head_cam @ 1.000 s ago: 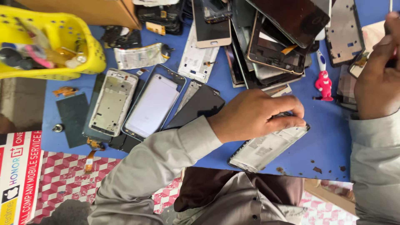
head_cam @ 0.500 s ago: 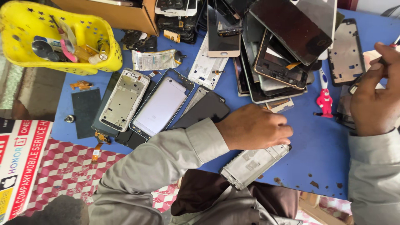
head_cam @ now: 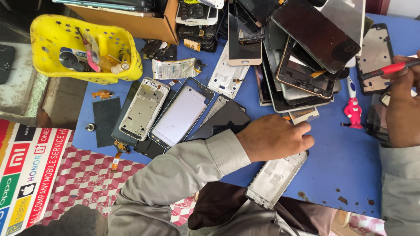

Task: The person uses a screwdriver to remove screws from the back of a disassembled smartphone. They then set the phone down and pick up another device, continuing to unscrew components from its back cover.

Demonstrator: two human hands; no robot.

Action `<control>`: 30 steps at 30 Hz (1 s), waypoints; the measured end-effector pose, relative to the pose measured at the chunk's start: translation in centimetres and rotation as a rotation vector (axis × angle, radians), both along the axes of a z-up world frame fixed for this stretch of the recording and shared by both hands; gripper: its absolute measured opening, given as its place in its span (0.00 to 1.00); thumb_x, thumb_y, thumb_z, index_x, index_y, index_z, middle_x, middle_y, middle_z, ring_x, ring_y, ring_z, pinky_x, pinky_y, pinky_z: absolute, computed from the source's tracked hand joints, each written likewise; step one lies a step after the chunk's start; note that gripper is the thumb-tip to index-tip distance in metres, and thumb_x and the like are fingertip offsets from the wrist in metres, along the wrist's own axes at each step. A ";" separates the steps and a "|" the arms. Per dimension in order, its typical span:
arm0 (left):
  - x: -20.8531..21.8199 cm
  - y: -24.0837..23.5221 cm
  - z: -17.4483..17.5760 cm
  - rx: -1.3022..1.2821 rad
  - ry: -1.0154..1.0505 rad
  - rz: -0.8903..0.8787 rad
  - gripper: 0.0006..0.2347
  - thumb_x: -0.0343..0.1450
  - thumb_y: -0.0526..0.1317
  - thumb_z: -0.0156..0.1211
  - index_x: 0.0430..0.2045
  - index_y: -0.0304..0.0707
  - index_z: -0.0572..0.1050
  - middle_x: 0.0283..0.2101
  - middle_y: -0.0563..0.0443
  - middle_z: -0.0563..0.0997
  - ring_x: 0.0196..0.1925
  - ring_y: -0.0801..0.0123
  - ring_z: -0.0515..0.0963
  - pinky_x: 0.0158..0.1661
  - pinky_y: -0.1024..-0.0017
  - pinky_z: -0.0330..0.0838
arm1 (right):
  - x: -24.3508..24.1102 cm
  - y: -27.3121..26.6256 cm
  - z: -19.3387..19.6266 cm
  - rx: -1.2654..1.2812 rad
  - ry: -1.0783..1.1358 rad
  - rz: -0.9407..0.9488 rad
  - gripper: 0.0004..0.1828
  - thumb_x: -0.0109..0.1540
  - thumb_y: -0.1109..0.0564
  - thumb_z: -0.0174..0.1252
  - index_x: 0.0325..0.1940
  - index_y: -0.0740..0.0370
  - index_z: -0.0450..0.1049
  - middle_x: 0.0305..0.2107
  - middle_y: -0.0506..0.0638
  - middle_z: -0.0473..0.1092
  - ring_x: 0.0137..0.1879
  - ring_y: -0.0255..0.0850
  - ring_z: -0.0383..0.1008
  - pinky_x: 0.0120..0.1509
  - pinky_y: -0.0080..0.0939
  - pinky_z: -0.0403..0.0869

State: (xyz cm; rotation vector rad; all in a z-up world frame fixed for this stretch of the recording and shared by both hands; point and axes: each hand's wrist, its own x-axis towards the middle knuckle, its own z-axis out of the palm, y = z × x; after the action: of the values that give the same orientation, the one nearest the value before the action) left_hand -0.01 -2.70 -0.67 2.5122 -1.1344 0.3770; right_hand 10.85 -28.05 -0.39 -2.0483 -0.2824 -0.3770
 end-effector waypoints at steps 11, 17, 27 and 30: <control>0.6 1.6 1.6 0.027 -0.022 0.068 0.06 0.65 0.40 0.62 0.18 0.40 0.76 0.26 0.51 0.79 0.23 0.63 0.83 0.24 0.62 0.78 | 0.7 -1.8 -1.9 0.011 -0.050 0.018 0.15 0.80 0.59 0.48 0.70 0.68 0.63 0.46 0.47 0.70 0.53 0.32 0.73 0.62 0.33 0.73; 1.1 2.1 1.8 0.036 -0.041 0.083 0.08 0.66 0.42 0.64 0.16 0.42 0.78 0.22 0.51 0.79 0.23 0.61 0.83 0.25 0.62 0.77 | 1.2 -1.6 -1.9 0.262 -0.095 0.093 0.13 0.81 0.62 0.48 0.69 0.69 0.61 0.47 0.55 0.73 0.47 0.38 0.76 0.53 0.33 0.74; 0.3 2.7 4.9 0.005 -0.131 -0.041 0.18 0.73 0.51 0.63 0.15 0.42 0.77 0.21 0.54 0.76 0.20 0.60 0.79 0.24 0.62 0.75 | -0.9 -0.3 1.1 0.093 -0.414 0.247 0.06 0.80 0.68 0.46 0.59 0.75 0.58 0.46 0.66 0.70 0.51 0.45 0.78 0.56 0.38 0.81; -3.3 1.3 7.9 0.003 0.024 -0.235 0.07 0.75 0.47 0.60 0.37 0.51 0.82 0.27 0.52 0.77 0.21 0.64 0.79 0.23 0.63 0.74 | -0.5 -1.1 -0.1 0.133 -0.312 0.224 0.07 0.80 0.65 0.47 0.60 0.74 0.60 0.46 0.61 0.74 0.45 0.39 0.77 0.54 0.35 0.78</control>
State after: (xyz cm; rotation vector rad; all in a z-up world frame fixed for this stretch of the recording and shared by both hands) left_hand -3.31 -1.36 7.21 2.3438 -1.4021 0.2808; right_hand 10.37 -29.16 -0.46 -1.8011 -0.6536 -0.5606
